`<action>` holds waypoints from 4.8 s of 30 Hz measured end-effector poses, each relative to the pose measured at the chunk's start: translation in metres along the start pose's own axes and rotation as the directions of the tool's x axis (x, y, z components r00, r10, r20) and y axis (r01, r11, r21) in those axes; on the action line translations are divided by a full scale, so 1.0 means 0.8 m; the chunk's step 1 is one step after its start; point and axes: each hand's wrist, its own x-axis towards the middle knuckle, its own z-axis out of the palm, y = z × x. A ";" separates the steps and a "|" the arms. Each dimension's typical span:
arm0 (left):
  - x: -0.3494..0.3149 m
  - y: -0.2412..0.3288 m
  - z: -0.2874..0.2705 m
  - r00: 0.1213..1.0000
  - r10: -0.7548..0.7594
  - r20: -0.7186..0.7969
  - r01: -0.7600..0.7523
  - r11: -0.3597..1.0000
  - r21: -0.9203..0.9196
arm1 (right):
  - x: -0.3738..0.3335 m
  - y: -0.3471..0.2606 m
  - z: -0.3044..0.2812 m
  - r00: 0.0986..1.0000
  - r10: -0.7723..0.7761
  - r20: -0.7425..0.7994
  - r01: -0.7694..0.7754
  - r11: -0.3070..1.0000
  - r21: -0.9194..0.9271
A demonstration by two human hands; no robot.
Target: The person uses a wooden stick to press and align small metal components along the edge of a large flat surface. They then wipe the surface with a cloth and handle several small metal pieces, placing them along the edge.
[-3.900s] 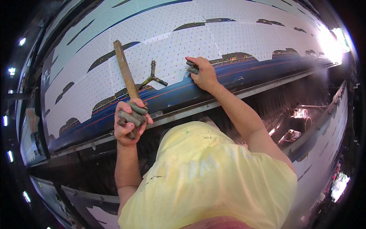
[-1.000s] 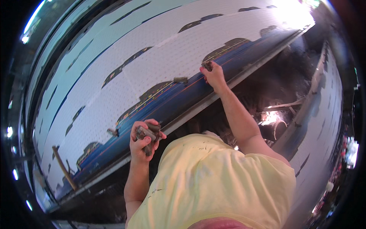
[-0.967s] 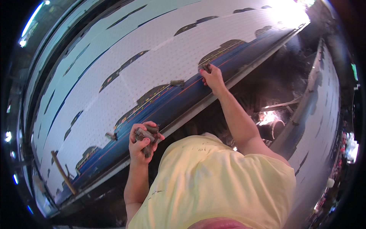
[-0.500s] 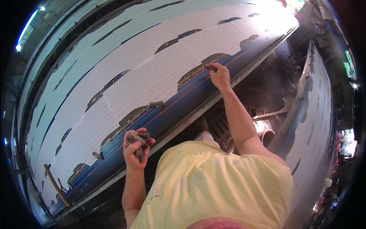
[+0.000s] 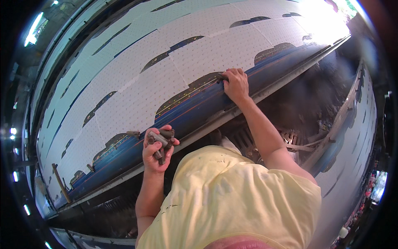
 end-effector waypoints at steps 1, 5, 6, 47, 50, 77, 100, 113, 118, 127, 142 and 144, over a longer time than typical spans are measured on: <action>0.009 -0.010 0.012 1.000 -0.006 0.029 0.005 1.000 0.015 | -0.002 -0.011 -0.012 0.998 -0.047 -0.048 0.049 0.998 0.046; 0.036 -0.037 0.051 0.998 -0.051 0.035 0.044 0.982 0.184 | -0.036 -0.065 -0.020 0.937 0.045 0.346 -0.298 0.621 0.725; 0.045 -0.043 0.055 0.997 -0.071 0.034 0.061 0.968 0.244 | -0.045 -0.082 -0.029 0.760 -0.016 0.649 -0.632 0.215 0.745; 0.361 -0.429 0.350 0.909 -0.016 -0.417 0.128 0.962 0.241 | 0.136 0.470 -0.200 0.991 -0.071 -0.116 0.091 0.979 0.181; 0.383 -0.440 0.371 0.952 -0.016 -0.306 0.159 0.879 0.450 | 0.110 0.422 -0.203 0.858 0.158 0.488 -0.502 0.456 0.735; 0.586 -0.729 0.564 0.992 0.111 -0.054 -0.034 0.664 0.747 | 0.191 0.731 -0.343 0.717 -0.167 0.677 -0.629 0.265 0.731; 0.690 -0.870 0.619 0.980 -0.092 -0.175 0.165 0.872 0.460 | 0.282 0.949 -0.450 0.860 -0.120 0.495 -0.130 0.889 0.440; 0.792 -0.958 0.716 0.986 -0.116 -0.122 0.165 0.808 0.565 | 0.293 1.049 -0.459 0.938 -0.091 0.336 -0.208 0.627 0.751; 0.850 -1.035 0.777 0.967 -0.124 -0.222 0.206 0.891 0.403 | 0.375 1.216 -0.499 0.955 0.209 0.210 -0.270 0.904 0.331; 0.903 -1.146 0.888 0.941 -0.064 -0.334 0.172 0.936 0.306 | 0.473 1.541 -0.545 0.814 0.475 0.333 -0.393 0.874 -0.285; 0.977 -1.230 0.916 0.985 0.041 -0.166 0.042 0.882 0.469 | 0.369 1.397 -0.598 0.836 -0.257 0.485 -0.196 0.685 0.702; 0.987 -1.247 0.927 0.988 0.064 -0.142 0.014 0.868 0.495 | 0.364 1.401 -0.601 0.882 -0.123 0.456 -0.225 0.738 0.636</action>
